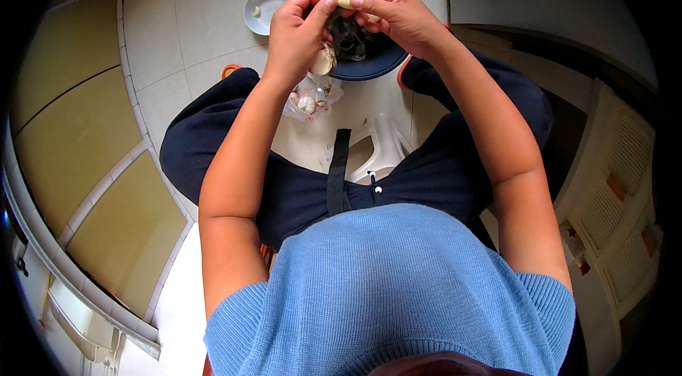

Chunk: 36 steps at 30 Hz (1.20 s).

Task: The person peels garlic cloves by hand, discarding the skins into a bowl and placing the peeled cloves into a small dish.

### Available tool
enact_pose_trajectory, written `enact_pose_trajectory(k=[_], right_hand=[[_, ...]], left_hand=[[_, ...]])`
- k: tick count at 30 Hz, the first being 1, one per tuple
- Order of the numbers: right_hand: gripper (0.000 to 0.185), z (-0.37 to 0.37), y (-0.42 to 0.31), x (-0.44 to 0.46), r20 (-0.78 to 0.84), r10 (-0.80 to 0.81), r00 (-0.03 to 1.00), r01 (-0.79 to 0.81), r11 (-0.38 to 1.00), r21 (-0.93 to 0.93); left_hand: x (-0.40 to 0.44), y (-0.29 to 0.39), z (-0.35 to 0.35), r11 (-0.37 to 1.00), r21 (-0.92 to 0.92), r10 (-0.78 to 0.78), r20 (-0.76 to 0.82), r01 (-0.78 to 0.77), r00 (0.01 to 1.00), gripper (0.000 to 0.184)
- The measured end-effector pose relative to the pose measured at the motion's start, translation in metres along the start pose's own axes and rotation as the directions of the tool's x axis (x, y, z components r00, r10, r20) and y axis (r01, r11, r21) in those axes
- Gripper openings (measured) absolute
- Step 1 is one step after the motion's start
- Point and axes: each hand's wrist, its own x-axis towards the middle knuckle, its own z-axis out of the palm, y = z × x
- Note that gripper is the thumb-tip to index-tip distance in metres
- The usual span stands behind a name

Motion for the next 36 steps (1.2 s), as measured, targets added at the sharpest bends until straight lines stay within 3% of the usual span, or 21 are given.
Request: enact_pose_trajectory(k=[8, 17, 24, 36], right_hand=[[0.025, 0.0013, -0.0005, 0.0003, -0.031, -0.021, 0.999, 0.023, 0.997, 0.069], [0.024, 0.0004, -0.0025, -0.0015, 0.03, -0.014, 0.999, 0.014, 1.0, -0.013], [0.03, -0.0003, 0.0006, -0.0005, 0.012, -0.042, 0.999, 0.043, 0.997, -0.059], [0.049, 0.0026, 0.0005, -0.0018, 0.034, -0.126, 0.991, 0.13, 0.972, -0.196]], left_hand=[[-0.0009, 0.0014, 0.0011, 0.998, 0.047, 0.044, 0.015, -0.045, 0.999, 0.019], [0.0009, 0.0025, -0.0018, 0.995, 0.05, 0.081, 0.006, -0.082, 0.997, 0.022], [0.0011, 0.0015, -0.0018, 0.986, 0.102, 0.133, -0.006, -0.132, 0.991, 0.021], [0.0006, 0.0039, -0.0014, 0.988, 0.14, 0.078, -0.078, -0.067, 0.994, 0.021]])
